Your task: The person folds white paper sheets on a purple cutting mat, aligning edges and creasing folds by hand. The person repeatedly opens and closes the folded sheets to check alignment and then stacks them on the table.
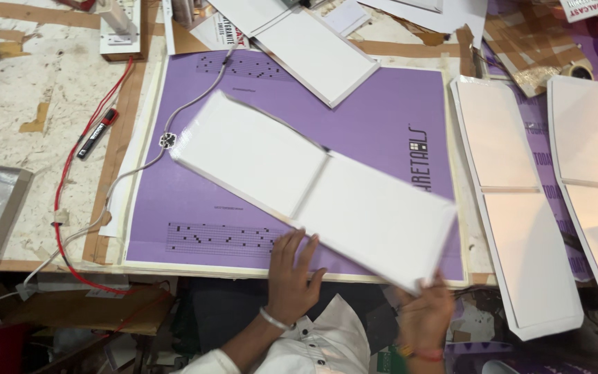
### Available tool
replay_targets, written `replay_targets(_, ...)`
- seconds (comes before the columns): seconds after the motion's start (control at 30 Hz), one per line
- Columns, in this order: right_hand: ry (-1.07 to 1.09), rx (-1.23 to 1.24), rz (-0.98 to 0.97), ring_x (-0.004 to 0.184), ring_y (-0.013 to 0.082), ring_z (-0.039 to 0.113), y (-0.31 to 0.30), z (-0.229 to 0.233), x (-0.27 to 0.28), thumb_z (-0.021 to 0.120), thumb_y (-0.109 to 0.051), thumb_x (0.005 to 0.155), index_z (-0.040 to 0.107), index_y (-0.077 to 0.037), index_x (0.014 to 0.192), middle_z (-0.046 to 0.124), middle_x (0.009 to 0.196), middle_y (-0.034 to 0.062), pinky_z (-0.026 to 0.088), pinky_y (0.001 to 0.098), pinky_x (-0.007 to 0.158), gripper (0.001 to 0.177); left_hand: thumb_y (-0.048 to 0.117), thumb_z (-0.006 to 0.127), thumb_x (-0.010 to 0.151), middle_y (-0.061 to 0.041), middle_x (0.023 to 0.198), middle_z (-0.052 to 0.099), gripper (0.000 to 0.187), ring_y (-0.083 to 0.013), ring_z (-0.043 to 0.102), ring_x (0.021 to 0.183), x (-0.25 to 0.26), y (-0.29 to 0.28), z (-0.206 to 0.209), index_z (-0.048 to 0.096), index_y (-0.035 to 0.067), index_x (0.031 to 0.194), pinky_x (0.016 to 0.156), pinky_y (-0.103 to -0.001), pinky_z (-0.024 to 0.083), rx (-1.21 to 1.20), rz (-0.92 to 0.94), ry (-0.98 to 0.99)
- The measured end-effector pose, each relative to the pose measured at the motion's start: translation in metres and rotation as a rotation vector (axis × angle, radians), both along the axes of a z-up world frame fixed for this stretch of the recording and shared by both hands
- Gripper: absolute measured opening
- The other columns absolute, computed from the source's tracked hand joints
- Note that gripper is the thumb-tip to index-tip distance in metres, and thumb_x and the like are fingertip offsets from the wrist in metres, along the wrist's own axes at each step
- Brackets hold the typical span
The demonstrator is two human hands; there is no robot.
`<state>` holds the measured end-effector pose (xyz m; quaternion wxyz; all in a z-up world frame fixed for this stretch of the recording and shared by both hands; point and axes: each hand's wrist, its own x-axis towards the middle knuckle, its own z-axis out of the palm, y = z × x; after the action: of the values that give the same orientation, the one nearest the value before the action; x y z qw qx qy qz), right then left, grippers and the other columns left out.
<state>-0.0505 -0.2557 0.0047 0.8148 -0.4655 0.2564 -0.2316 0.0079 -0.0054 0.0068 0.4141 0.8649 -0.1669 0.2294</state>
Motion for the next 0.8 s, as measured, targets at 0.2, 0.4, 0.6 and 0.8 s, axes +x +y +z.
replay_targets(0.2,-0.314,-0.085,0.133,0.077,0.0156,0.066,0.077,0.017,-0.034,0.049,-0.006,0.090,0.045,-0.007,0.141,0.064,0.088,0.0123,0.052,0.0267,0.061,0.052,0.046,0.077,0.079,-0.020,0.141,0.057,0.053,-0.0427,0.037,0.143,0.025,-0.005,0.028,0.071,0.025,0.127,0.117,-0.063,0.016,0.033,-0.095,-0.088)
replay_targets(0.4,-0.129,-0.881,-0.117,0.069,0.0124,0.051,0.004,0.021,0.035,0.039,-0.016,0.120,0.056,0.004,0.121,0.054,0.081,0.0095,0.044,0.0289,0.066,0.025,0.039,0.079,0.085,-0.011,0.138,0.069,0.039,-0.0369,0.048,0.143,-0.007,0.064,0.035,0.077,0.026,0.122,0.119,-0.050,0.033,-0.194,-0.341,0.187)
replay_targets(0.6,-0.119,-1.181,0.413,0.094,0.0199,0.071,0.024,0.026,0.090,0.068,-0.002,0.090,0.067,0.001,0.110,0.071,0.102,0.0141,0.058,0.0337,0.087,0.020,0.037,0.082,0.090,-0.010,0.140,0.074,0.030,-0.0330,0.062,0.139,-0.058,0.104,0.045,0.083,0.025,0.117,0.121,-0.053,0.039,-0.331,-0.620,0.510)
replay_targets(0.8,-0.436,-1.635,0.731,0.121,0.0309,0.064,0.075,0.042,0.120,0.075,-0.013,0.086,0.072,-0.010,0.105,0.072,0.113,0.0096,0.048,0.0492,0.107,0.019,0.055,0.079,0.086,-0.020,0.135,0.070,0.045,-0.0395,0.061,0.137,-0.052,0.153,0.064,0.080,0.018,0.111,0.125,-0.059,0.034,-0.736,-1.116,0.777)
